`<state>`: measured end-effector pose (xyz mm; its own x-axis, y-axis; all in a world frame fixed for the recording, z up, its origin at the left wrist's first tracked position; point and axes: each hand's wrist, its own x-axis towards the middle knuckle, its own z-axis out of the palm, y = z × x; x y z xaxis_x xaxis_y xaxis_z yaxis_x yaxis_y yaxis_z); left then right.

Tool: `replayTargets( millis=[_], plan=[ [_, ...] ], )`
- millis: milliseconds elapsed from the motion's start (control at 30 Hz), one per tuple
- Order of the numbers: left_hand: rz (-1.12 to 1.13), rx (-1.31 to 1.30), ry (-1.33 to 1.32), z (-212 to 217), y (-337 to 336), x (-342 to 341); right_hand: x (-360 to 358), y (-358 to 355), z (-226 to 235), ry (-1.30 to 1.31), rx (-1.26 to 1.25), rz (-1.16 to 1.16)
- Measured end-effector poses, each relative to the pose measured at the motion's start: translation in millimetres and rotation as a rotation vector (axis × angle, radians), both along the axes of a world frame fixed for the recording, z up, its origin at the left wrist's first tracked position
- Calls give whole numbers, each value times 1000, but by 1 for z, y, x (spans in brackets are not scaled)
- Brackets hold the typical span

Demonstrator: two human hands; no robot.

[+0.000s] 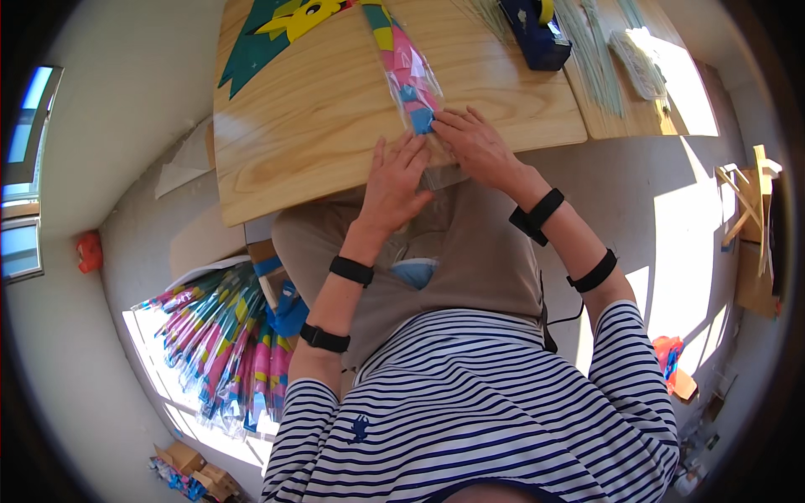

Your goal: Assembling a colorful plastic kite at a wooden table.

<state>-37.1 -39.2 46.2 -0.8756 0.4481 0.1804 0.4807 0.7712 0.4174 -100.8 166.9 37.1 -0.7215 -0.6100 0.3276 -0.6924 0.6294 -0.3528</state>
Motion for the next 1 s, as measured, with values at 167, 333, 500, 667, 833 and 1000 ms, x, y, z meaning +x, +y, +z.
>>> replayTargets(
  millis=[167,333,500,667,833,1000],
  plan=[
    [43,-31,16,-5,-8,-8,-19,-6,-5,79,149,-2],
    [22,-36,75,-8,-9,-21,-31,-5,-5,77,148,-46],
    [-9,34,99,-18,-8,-14,-21,4,-6,86,104,4],
    [10,58,127,-17,-7,-10,-14,9,-7,83,73,28],
    [15,78,199,-18,-5,-14,-11,14,6,-53,15,83],
    [65,305,147,-14,-2,-22,-8,28,12,-186,-82,134]
  ],
)
